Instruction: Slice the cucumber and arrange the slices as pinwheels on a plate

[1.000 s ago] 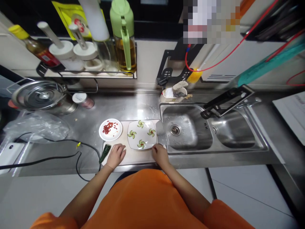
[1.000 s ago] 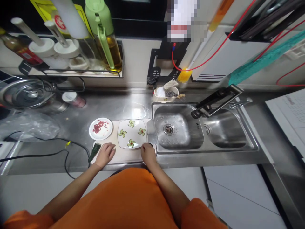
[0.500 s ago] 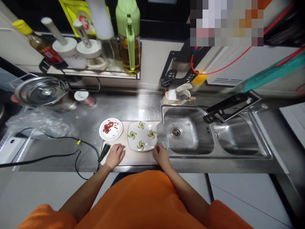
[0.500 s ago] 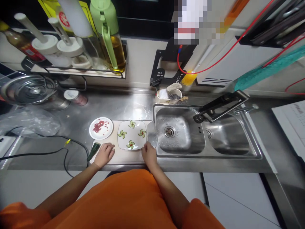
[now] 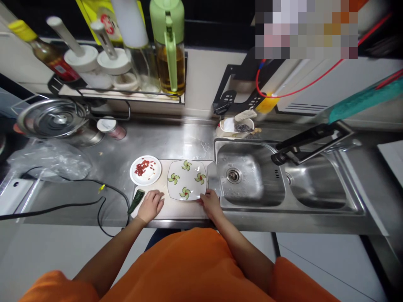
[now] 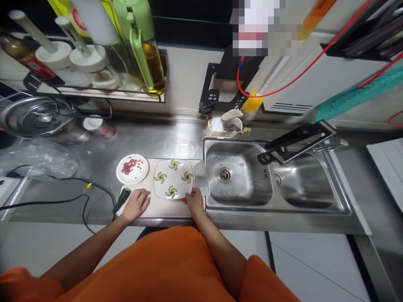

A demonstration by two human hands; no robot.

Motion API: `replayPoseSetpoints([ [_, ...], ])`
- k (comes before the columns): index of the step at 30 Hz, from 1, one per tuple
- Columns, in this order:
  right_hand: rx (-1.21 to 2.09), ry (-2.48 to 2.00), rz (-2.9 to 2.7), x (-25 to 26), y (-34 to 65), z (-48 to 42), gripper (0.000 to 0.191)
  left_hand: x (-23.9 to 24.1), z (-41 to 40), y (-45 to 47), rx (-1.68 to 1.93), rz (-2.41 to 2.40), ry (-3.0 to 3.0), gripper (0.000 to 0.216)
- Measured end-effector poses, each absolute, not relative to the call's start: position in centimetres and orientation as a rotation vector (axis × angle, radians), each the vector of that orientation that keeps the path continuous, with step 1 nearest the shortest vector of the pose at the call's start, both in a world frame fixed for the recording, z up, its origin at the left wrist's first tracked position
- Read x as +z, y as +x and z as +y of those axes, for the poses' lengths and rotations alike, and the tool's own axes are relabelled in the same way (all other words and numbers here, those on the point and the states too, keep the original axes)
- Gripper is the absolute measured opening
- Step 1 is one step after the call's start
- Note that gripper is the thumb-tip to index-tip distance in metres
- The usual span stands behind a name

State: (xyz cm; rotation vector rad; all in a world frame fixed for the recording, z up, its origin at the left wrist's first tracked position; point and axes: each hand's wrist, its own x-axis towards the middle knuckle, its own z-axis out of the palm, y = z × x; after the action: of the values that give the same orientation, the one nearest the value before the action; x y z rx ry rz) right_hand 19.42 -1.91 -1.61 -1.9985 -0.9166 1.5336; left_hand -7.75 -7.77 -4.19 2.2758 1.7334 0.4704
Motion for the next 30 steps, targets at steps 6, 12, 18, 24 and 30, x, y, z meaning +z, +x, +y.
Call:
replayPoseSetpoints([
  [6,1.617,-1.951,-0.681,-1.0,18.5,-1.8,0.023,-4.2,-7.7,-7.8,0.471,1.726,2.275,0.026],
  [12,1.609,-1.973,-0.737,-0.7,17.9,-2.1,0.02,-4.1,-7.7,-7.7,0.462,1.722,2.266,0.026],
  [18,1.728,-1.828,-0.74,-0.7,17.3,-2.3,0.029,-4.0,-7.7,-7.6,0.463,1.725,2.25,0.026],
  [24,1.821,-1.693,-0.571,-1.1,16.7,-2.5,0.036,-4.0,-7.7,-7.7,0.453,1.727,2.26,0.025],
  [30,1.885,-1.579,-0.398,-0.4,17.3,-2.2,0.034,-4.0,-7.7,-7.7,0.45,1.723,2.256,0.025],
])
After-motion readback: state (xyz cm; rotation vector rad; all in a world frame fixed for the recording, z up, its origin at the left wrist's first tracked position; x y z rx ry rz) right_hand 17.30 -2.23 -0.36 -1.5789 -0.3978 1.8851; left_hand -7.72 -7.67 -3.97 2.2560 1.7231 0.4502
